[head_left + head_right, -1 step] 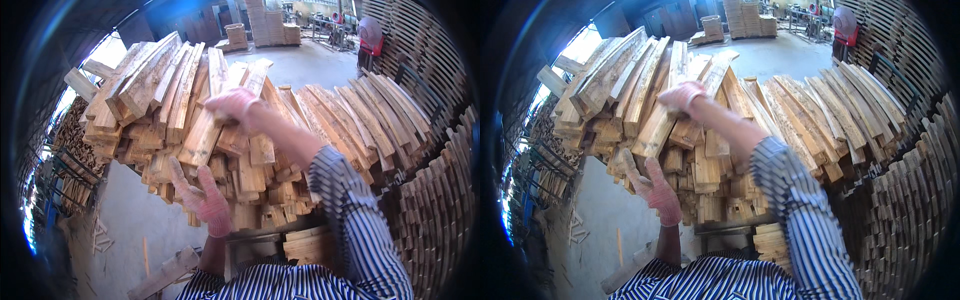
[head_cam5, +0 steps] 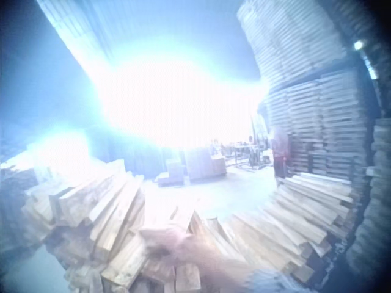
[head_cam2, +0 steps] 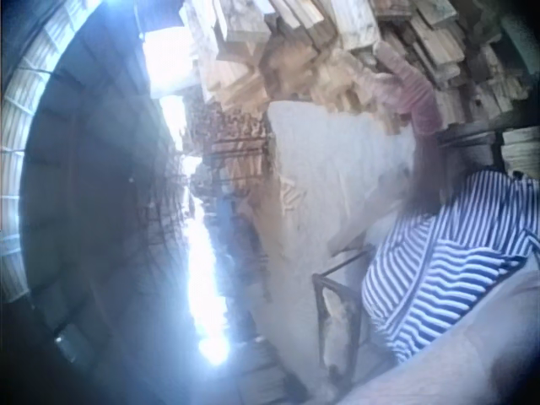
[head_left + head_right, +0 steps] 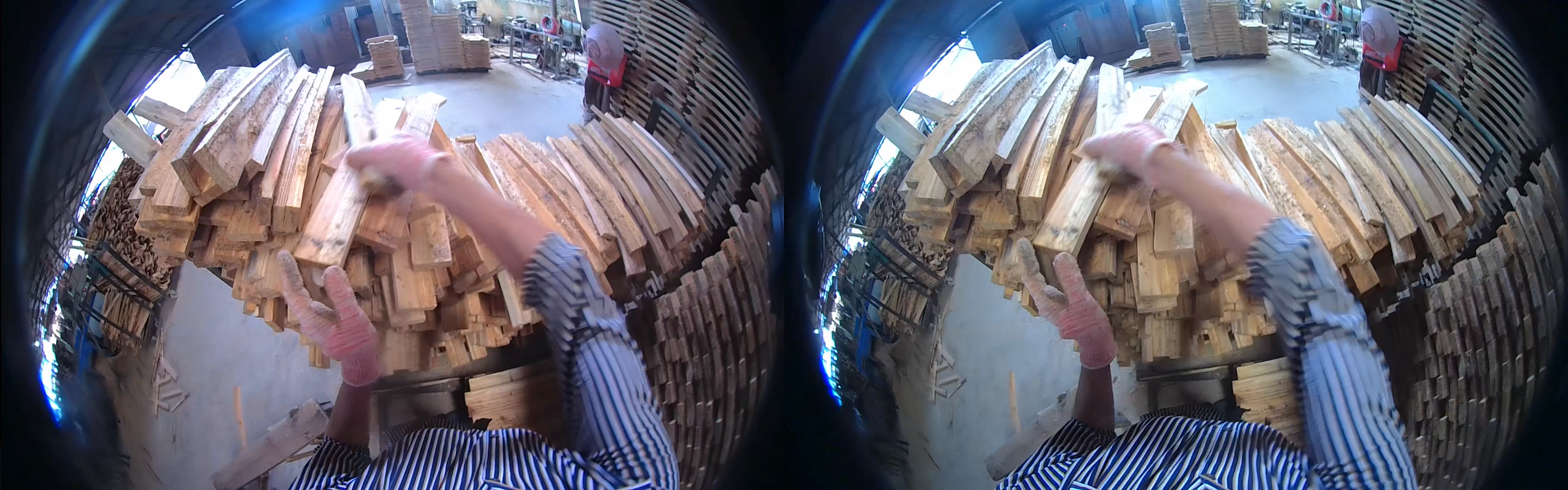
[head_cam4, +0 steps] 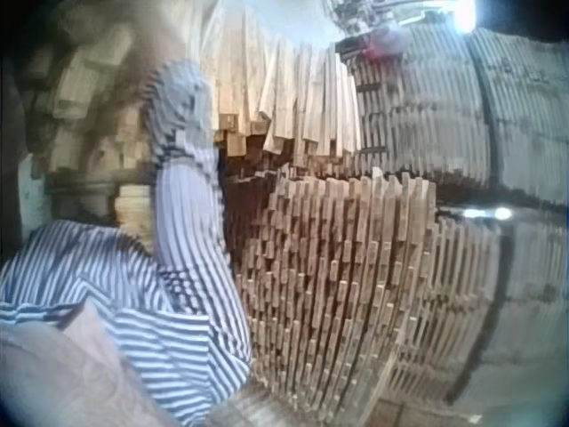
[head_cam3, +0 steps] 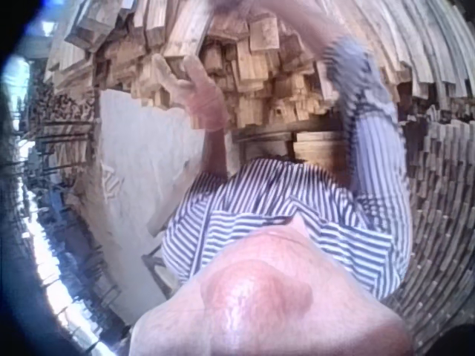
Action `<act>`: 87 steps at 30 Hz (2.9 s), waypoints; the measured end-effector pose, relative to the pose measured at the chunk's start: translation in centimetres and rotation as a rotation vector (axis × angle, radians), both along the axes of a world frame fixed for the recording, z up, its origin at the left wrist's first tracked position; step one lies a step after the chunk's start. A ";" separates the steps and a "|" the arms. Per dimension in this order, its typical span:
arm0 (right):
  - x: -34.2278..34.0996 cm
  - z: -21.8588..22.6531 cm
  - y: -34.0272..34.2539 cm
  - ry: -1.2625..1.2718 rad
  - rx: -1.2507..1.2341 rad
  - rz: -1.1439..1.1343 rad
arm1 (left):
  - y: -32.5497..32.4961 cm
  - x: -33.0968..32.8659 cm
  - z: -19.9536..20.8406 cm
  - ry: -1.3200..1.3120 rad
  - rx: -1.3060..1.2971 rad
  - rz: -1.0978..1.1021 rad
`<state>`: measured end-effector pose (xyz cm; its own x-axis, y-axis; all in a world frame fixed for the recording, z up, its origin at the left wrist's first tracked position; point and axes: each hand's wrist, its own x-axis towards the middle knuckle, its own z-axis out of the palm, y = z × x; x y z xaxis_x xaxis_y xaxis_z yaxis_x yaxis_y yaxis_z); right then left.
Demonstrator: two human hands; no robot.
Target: The person repeatedly picks up small wooden planks from a large pile and places them onto a growing stack on a metal table. The person wears pink gloves and a striped shirt while working in a warehouse environment.
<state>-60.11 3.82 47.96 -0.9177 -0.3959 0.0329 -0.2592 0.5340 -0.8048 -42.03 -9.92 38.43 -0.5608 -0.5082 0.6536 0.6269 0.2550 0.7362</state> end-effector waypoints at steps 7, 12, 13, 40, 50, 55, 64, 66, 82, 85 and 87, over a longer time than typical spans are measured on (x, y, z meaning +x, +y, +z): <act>6.9 -3.9 6.4 -0.183 -0.508 -0.211 | 1.3 -4.5 1.2 -0.035 0.156 -0.240; 6.3 -6.2 4.8 -0.354 -0.936 -0.166 | 4.7 -5.6 0.0 0.174 -0.557 -0.170; 5.6 -6.5 4.9 -0.414 -0.951 -0.123 | 5.1 -5.6 0.4 0.300 -0.788 -0.039; 19.3 -15.5 12.3 -0.691 -1.257 -0.291 | 6.5 -0.8 7.8 -1.099 -0.582 -1.115; 38.7 -15.9 12.4 -0.318 -0.708 -0.330 | 9.4 6.1 -3.8 -1.237 0.245 -1.253; 44.6 -15.2 11.3 -0.528 0.029 -0.453 | 9.1 11.3 -17.6 -1.032 0.560 -1.557; 57.9 -27.7 11.5 -0.108 0.094 -0.765 | 13.6 13.3 -24.0 -0.943 0.629 -1.652; 60.9 -29.2 13.0 0.034 -0.025 -0.892 | 15.3 17.1 -25.0 -0.977 0.633 -1.808; 72.9 -61.9 14.9 -0.485 -0.556 -1.746 | 30.5 30.3 -50.3 -0.274 -1.860 -2.136; 73.8 -72.3 12.8 -0.522 -0.584 -1.882 | 32.9 32.1 -58.4 -0.210 -2.061 -2.248; 73.1 -75.6 13.4 -0.413 -0.492 -1.898 | 34.6 30.9 -62.0 -0.248 -2.158 -2.263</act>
